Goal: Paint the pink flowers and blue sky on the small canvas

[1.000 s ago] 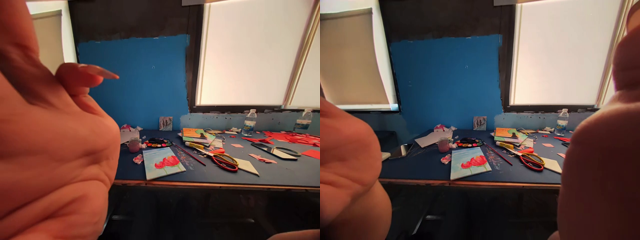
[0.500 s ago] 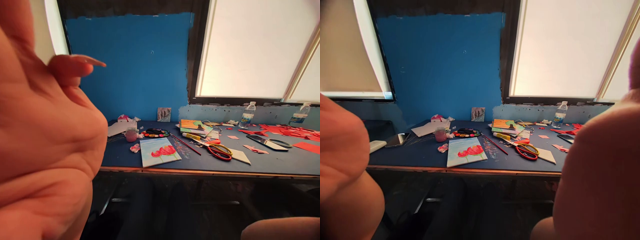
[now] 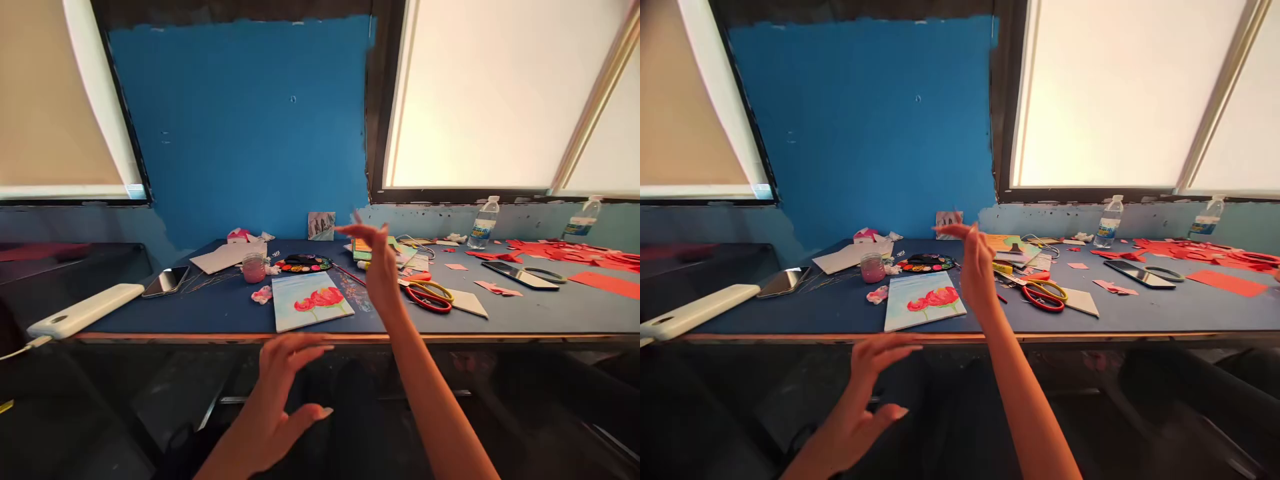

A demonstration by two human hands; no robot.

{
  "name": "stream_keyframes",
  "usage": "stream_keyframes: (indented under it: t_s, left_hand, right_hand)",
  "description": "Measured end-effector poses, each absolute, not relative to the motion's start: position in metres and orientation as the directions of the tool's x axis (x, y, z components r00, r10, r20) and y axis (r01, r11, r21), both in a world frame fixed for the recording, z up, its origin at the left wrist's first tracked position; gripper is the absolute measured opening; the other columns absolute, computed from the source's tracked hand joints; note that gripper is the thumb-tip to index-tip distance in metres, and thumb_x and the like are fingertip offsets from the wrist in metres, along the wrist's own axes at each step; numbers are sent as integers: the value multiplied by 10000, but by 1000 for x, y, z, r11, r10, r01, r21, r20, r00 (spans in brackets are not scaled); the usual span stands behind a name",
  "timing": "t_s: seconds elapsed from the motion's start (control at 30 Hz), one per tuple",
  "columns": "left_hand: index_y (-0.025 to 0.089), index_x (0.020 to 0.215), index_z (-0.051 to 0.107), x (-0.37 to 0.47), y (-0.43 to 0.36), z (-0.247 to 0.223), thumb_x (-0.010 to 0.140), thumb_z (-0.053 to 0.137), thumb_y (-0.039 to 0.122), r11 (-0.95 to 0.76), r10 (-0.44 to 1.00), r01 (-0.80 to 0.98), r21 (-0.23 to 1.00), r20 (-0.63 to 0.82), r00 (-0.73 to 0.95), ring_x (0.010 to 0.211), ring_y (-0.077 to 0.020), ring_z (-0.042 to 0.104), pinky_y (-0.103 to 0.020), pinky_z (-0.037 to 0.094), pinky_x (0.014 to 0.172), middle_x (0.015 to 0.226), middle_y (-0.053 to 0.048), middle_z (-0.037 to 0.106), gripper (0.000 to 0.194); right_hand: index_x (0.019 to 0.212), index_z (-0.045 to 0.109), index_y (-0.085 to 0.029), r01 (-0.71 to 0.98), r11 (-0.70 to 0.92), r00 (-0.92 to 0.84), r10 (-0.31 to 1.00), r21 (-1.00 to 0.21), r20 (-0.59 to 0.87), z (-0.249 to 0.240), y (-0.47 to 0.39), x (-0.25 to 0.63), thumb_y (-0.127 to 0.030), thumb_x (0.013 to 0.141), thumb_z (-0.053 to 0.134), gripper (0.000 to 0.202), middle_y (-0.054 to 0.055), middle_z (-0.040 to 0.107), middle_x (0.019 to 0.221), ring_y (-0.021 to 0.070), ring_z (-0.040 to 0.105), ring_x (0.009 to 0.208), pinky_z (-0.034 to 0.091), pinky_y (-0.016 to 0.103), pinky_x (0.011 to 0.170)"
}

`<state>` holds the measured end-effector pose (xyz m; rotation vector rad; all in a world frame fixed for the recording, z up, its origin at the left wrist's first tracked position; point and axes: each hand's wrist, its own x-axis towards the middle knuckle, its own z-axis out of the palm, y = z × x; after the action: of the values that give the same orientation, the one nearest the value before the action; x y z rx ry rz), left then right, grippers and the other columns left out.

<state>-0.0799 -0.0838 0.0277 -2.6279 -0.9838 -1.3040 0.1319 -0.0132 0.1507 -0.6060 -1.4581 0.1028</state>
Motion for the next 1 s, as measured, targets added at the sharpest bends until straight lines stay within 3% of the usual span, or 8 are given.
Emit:
stream_keyframes:
  t_s: [0.1, 0.17, 0.3, 0.47, 0.67, 0.8, 0.93, 1.0]
  left_hand:
    - [321, 1350, 492, -81, -77, -4, 978, 560, 345, -721, 549, 651, 237, 769, 328, 1230, -221, 545, -372, 447, 1000, 1335, -63, 619, 379]
    - [285, 1324, 498, -88, -62, -13, 971, 575, 325, -653, 505, 724, 222, 840, 198, 1236, -237, 545, -414, 408, 1042, 1323, -86, 611, 363]
    - [185, 1424, 415, -96, -26, -15, 927, 575, 559, -455, 577, 843, 288, 816, 32, 1335, -339, 476, -521, 385, 1072, 1405, -191, 537, 642]
    - [89, 1508, 358, -86, -12, -9, 891, 468, 731, -291, 751, 889, 354, 660, -16, 1420, -379, 396, -557, 357, 1116, 1460, -248, 507, 897]
    - [80, 1547, 349, -75, -15, 10, 855, 444, 785, -218, 878, 910, 353, 478, 25, 1420, -372, 421, -496, 366, 1140, 1528, -228, 463, 993]
    - [65, 1526, 388, -109, -1, 42, 912, 345, 747, -165, 804, 945, 283, 594, -38, 1411, -353, 434, -456, 387, 1128, 1509, -223, 486, 919]
    - [25, 1450, 454, -187, 29, 80, 989, 206, 658, 65, 639, 978, 200, 744, -195, 1390, -380, 435, -539, 330, 1147, 1406, -236, 568, 821]
    - [-53, 1415, 432, -222, 42, 86, 1010, 150, 625, 100, 661, 981, 164, 727, -189, 1382, -420, 422, -585, 354, 1112, 1342, -262, 591, 838]
  right_hand:
    - [903, 735, -258, 354, 737, 46, 601, -576, 798, 120, 25, 136, -673, 1000, 94, 770, 23, 734, 1112, 207, 607, 1188, 383, 435, 1134]
    - [892, 723, -243, 347, 698, 58, 651, -626, 757, 103, 46, 139, -669, 1003, 113, 752, 38, 736, 1093, 208, 607, 1176, 401, 408, 1111]
    - [972, 644, -218, 340, 601, 142, 727, -723, 671, 74, 67, 142, -587, 1014, 242, 548, 85, 708, 1119, 209, 637, 1093, 475, 366, 1010]
    - [1186, 536, -219, 602, 344, 152, 837, -721, 526, 49, 52, 135, -562, 1000, 289, 462, 130, 670, 1142, 288, 648, 1105, 464, 454, 987]
    - [1226, 488, -238, 490, 340, 55, 907, -803, 418, 46, 41, 134, -658, 971, 249, 545, 131, 598, 1316, 295, 609, 1199, 461, 442, 1005]
    - [1192, 514, -209, 405, 370, 95, 892, -836, 441, 42, 52, 141, -668, 965, 257, 573, 151, 611, 1290, 272, 589, 1223, 421, 443, 1076]
    - [1194, 534, -206, 342, 385, 119, 887, -857, 446, 36, 60, 145, -679, 957, 280, 587, 154, 601, 1328, 266, 563, 1263, 394, 448, 1111]
    - [1202, 536, -214, 324, 398, 112, 885, -859, 452, 34, 62, 145, -695, 952, 284, 598, 147, 601, 1340, 269, 571, 1253, 385, 465, 1120]
